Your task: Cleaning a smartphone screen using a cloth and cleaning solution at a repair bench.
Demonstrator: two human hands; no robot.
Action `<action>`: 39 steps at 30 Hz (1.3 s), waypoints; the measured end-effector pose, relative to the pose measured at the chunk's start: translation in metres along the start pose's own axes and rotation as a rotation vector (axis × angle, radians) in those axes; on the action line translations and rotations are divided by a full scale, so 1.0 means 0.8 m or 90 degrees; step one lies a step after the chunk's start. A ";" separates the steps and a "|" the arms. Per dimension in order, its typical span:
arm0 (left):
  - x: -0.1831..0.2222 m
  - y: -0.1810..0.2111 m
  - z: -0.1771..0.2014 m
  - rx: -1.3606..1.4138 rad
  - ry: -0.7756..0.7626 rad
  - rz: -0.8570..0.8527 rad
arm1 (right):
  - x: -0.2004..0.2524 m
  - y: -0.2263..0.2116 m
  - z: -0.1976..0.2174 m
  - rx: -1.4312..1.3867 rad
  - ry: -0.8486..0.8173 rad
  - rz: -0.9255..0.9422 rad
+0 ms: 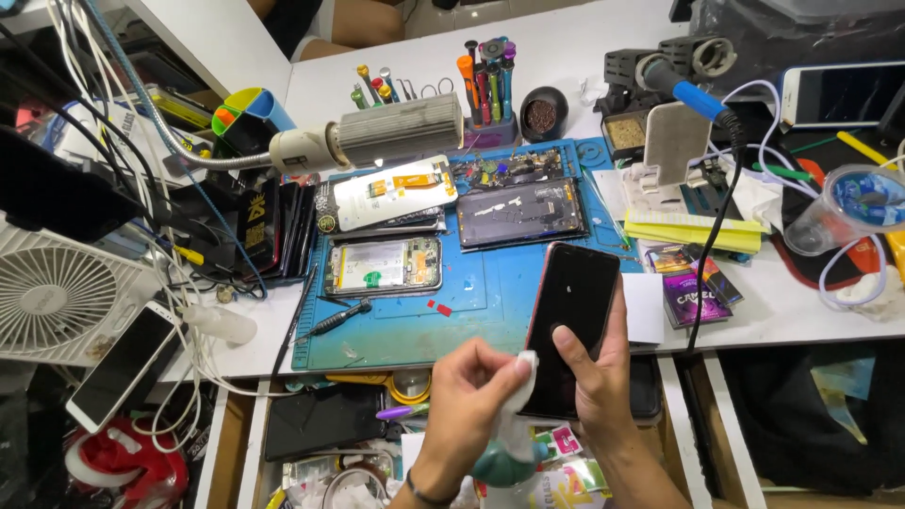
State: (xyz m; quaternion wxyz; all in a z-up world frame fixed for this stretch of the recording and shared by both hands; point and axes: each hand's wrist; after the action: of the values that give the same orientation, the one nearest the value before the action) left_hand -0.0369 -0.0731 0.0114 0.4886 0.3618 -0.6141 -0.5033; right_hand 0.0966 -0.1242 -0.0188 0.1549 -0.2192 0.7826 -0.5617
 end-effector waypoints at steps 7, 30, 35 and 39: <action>-0.018 -0.005 -0.005 0.081 0.014 -0.039 | 0.010 -0.004 -0.006 -0.009 -0.022 -0.037; -0.070 -0.013 -0.016 0.054 0.063 -0.079 | 0.006 -0.006 -0.008 0.007 -0.064 -0.113; -0.083 -0.010 -0.022 0.102 0.080 -0.056 | 0.008 -0.007 -0.001 0.089 -0.075 -0.114; -0.102 -0.024 -0.021 0.033 0.109 -0.162 | 0.009 -0.010 -0.004 0.054 -0.104 -0.141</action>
State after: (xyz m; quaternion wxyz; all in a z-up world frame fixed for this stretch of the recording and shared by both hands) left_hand 0.0000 -0.0058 -0.0263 0.4621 0.4910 -0.5316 -0.5127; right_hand 0.0902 -0.1276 -0.0098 0.1644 -0.3424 0.7141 -0.5881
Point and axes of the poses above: each hand's wrist, its own x-axis away from the middle knuckle, its own z-axis out of the back of the hand, y = z × x, and after that the axes turned 13 degrees about y, right-handed
